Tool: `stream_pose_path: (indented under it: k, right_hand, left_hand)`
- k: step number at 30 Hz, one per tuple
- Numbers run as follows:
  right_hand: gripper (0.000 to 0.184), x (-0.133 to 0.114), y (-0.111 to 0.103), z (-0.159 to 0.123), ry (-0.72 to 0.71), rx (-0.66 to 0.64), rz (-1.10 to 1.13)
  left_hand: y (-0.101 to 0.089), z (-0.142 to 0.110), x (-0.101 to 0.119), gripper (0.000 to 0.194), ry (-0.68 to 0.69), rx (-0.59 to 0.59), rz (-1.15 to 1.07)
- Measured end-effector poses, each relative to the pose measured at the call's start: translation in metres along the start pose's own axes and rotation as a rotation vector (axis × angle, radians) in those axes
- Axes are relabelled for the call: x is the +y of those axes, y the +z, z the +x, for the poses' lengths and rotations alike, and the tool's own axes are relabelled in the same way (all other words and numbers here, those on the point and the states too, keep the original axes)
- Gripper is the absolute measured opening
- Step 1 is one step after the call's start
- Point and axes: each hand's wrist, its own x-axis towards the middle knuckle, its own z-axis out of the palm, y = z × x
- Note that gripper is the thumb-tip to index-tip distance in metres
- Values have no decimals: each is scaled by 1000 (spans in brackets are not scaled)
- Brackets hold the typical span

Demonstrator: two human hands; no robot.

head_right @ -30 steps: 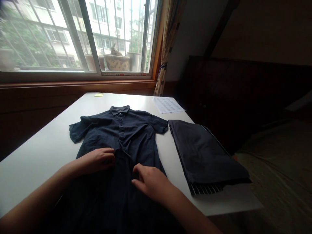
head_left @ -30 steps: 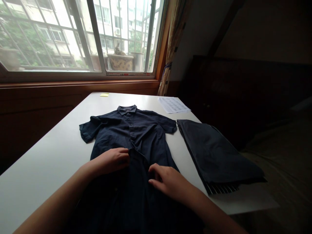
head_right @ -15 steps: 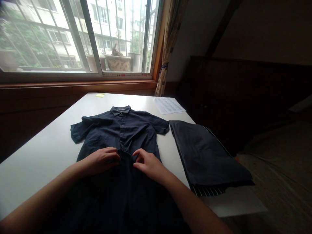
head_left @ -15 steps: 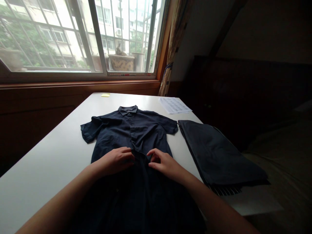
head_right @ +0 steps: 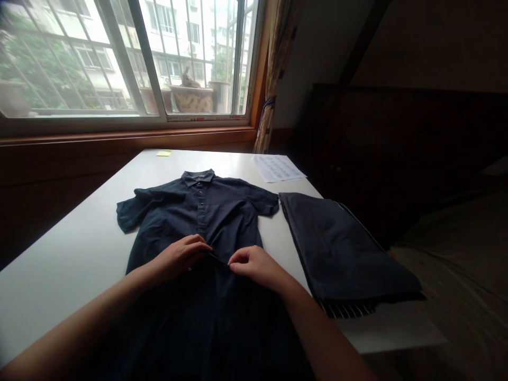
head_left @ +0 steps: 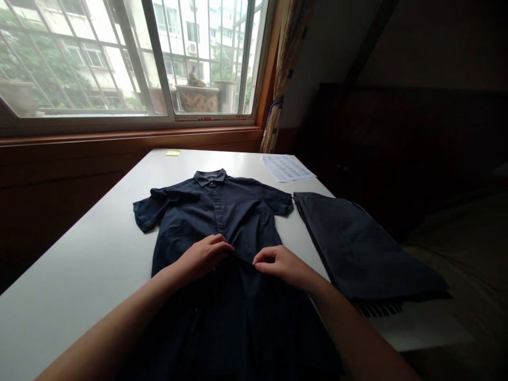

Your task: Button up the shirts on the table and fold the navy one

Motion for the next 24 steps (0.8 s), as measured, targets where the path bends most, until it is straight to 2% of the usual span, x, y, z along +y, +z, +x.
stream_pose_path:
  k: [5,10,19,21,24]
  right_hand:
    - [24,4,3,5,-33,-17,-22]
    - [25,2,7,8,-90,-27,-112]
    - [24,-26,10,27,-293,5,-276]
    - [25,-29,10,35,-284,-48,-230]
    - [30,-24,10,45,-191,-176,-110]
  left_hand:
    - [-1,3,-6,24,-58,42,-146]
    - [-4,5,-7,27,-101,100,-195]
    - [-10,6,-5,27,-153,127,-262]
    - [-12,7,-5,27,-163,133,-279]
    - [-14,6,-5,28,-180,136,-303]
